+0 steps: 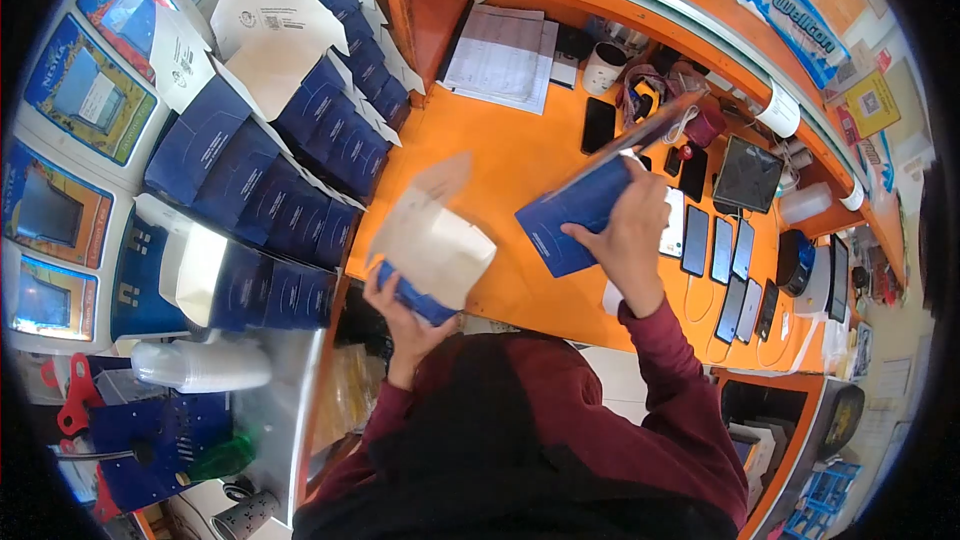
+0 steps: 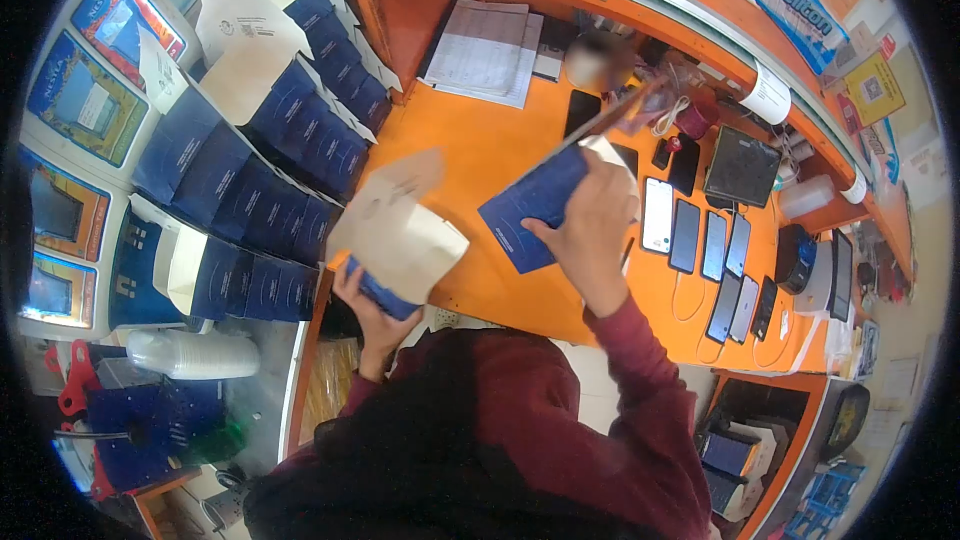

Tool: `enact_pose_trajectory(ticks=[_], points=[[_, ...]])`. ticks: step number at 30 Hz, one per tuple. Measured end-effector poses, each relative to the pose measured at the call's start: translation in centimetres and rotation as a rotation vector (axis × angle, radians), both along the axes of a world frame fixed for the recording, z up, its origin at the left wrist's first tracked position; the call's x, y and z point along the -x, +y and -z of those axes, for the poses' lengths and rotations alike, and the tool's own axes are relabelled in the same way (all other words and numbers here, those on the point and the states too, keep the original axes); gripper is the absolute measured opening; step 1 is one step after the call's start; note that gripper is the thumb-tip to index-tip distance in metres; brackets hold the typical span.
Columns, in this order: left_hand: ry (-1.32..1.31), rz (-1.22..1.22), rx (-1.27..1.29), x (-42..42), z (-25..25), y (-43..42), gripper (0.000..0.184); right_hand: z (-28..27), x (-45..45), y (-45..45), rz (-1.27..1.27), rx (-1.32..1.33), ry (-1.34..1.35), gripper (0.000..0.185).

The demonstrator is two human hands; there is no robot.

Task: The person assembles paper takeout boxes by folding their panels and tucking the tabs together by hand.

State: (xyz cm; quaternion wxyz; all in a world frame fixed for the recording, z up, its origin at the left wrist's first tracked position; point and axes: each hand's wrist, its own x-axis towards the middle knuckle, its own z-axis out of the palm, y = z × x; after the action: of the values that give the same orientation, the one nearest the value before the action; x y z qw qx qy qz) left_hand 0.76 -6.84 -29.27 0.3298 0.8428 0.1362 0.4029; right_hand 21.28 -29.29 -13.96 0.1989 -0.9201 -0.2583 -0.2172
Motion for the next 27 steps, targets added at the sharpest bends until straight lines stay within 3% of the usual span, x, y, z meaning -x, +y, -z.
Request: enact_pose_trajectory(ticks=[3,9,12,13,16,19,21,23,25,27], points=[[-0.002,-0.079,-0.075,2.1,-0.9,1.5,0.108,3.3,-0.2,2.3,0.007,0.153,-0.073,0.103],[-0.323,-0.057,0.123,3.8,-0.4,2.2,0.115,9.2,-0.4,8.1,0.1,0.27,-0.251,0.085],[-0.412,-0.037,0.31,4.4,-2.4,1.7,0.122,7.6,2.4,9.7,-0.031,0.217,-0.025,0.067],[-0.423,-0.063,0.369,4.4,-3.6,1.2,0.123,7.4,3.3,9.5,-0.109,0.16,0.106,0.056],[-0.46,-0.072,0.512,3.8,-6.0,0.1,0.114,7.5,2.4,6.8,-0.389,-0.325,0.398,0.05],[-0.301,-0.044,0.421,3.5,-4.3,0.7,0.088,1.9,2.9,2.5,-0.59,-1.071,1.303,0.054],[-0.17,0.038,0.262,2.0,-2.6,2.0,0.077,1.7,4.0,1.4,-0.603,-1.17,1.351,0.057],[-0.143,0.284,0.103,0.1,-3.6,0.8,0.081,2.7,4.6,0.8,-0.514,-0.883,0.907,0.058],[0.039,0.304,0.113,-0.7,-7.6,-0.1,0.083,1.9,4.6,0.4,-0.366,-0.91,0.905,0.06],[0.059,0.378,0.264,-1.1,-9.6,-0.5,0.081,2.3,4.6,0.0,-0.244,-0.96,0.841,0.058]])
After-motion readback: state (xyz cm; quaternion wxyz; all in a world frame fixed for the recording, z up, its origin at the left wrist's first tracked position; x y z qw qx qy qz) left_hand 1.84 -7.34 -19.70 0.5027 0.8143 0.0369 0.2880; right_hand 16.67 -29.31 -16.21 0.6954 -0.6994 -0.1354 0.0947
